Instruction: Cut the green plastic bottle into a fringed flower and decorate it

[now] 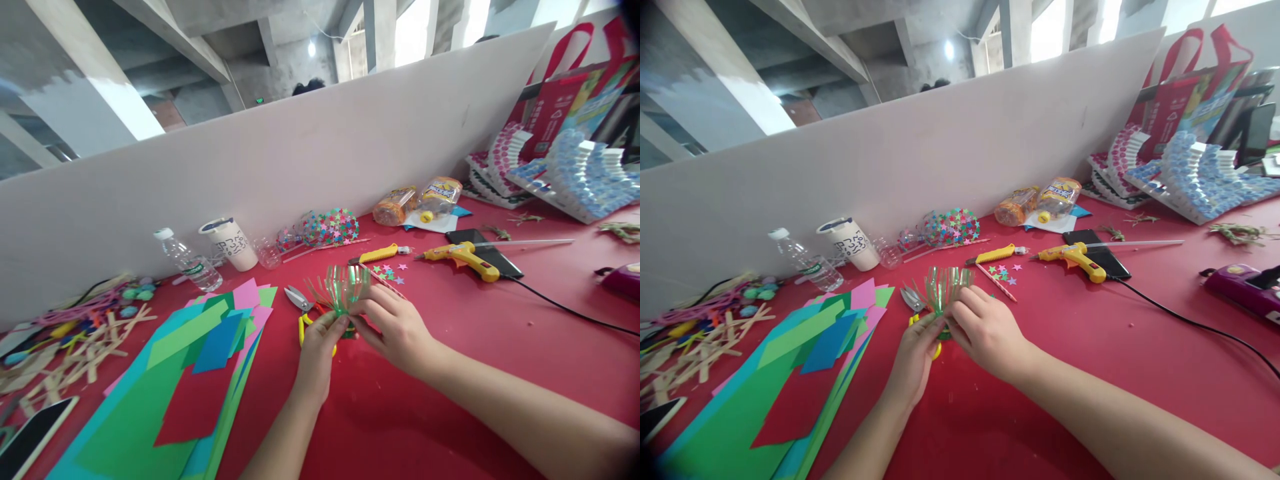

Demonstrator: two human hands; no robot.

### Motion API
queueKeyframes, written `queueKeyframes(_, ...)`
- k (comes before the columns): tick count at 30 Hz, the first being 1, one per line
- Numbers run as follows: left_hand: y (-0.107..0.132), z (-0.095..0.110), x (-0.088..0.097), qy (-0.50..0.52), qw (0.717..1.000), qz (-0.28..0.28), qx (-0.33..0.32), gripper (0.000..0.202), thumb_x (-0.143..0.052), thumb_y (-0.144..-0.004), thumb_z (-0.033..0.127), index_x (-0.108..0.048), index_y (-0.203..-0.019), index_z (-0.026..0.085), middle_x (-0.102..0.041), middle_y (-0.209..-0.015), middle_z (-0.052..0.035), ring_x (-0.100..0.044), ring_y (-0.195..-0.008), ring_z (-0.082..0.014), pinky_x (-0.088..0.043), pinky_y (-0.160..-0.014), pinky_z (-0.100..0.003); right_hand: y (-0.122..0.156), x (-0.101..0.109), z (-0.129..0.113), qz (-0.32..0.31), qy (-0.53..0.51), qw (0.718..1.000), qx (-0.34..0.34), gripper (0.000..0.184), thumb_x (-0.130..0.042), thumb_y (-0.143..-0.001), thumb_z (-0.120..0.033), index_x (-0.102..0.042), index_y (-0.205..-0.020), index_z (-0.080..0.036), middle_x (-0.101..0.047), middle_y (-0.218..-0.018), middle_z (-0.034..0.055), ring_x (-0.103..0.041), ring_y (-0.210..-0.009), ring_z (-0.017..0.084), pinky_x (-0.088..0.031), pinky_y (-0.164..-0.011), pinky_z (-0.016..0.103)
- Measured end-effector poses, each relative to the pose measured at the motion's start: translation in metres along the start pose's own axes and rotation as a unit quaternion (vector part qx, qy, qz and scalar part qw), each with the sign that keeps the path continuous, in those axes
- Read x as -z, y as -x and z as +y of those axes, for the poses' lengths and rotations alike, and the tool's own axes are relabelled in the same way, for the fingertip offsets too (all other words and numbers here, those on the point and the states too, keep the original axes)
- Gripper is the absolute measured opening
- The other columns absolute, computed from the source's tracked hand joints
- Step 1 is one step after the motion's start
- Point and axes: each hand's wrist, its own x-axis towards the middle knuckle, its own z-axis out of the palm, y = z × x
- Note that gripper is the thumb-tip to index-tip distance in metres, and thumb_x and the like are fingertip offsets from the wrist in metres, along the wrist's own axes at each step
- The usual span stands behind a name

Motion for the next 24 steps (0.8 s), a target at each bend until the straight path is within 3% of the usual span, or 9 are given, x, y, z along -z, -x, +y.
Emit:
queueKeyframes(16, -0.0019, -0.0001, 0.0015, 0.009, 1.000, 0.005, -0.007, 0.019, -0.066, -0.081, 0.030, -0.074, -0.096, 0.022, -0.071, -0.086, -0.0014, -0.059, -0.080, -0.0131, -0.043, -0.076, -0.022, 0.0011, -0.0028, 0.0022, -0.028, -0.007, 0.999, 0.024, 0.015, -0.044, -0.093, -0.017, -0.059, -0.091, -0.018, -0.061, -0.080, 0.0077, -0.057, -0.073, 0.019, -0.049, -0.065, 0.030)
queueKeyframes(24, -0.0035, 0.0064, 0.0026, -0.071, 0.997, 0.014, -0.038, 0.022, -0.068, -0.078, 0.034, -0.073, -0.094, 0.020, -0.073, -0.088, -0.0037, -0.063, -0.082, -0.0177, -0.046, -0.077, -0.025, -0.0024, -0.0011, 0.0026, -0.019, -0.034, 0.999, -0.038, 0.011, -0.050, -0.092, -0.019, -0.058, -0.086, -0.019, -0.061, -0.076, 0.0036, -0.058, -0.069, 0.015, -0.048, -0.061, 0.025)
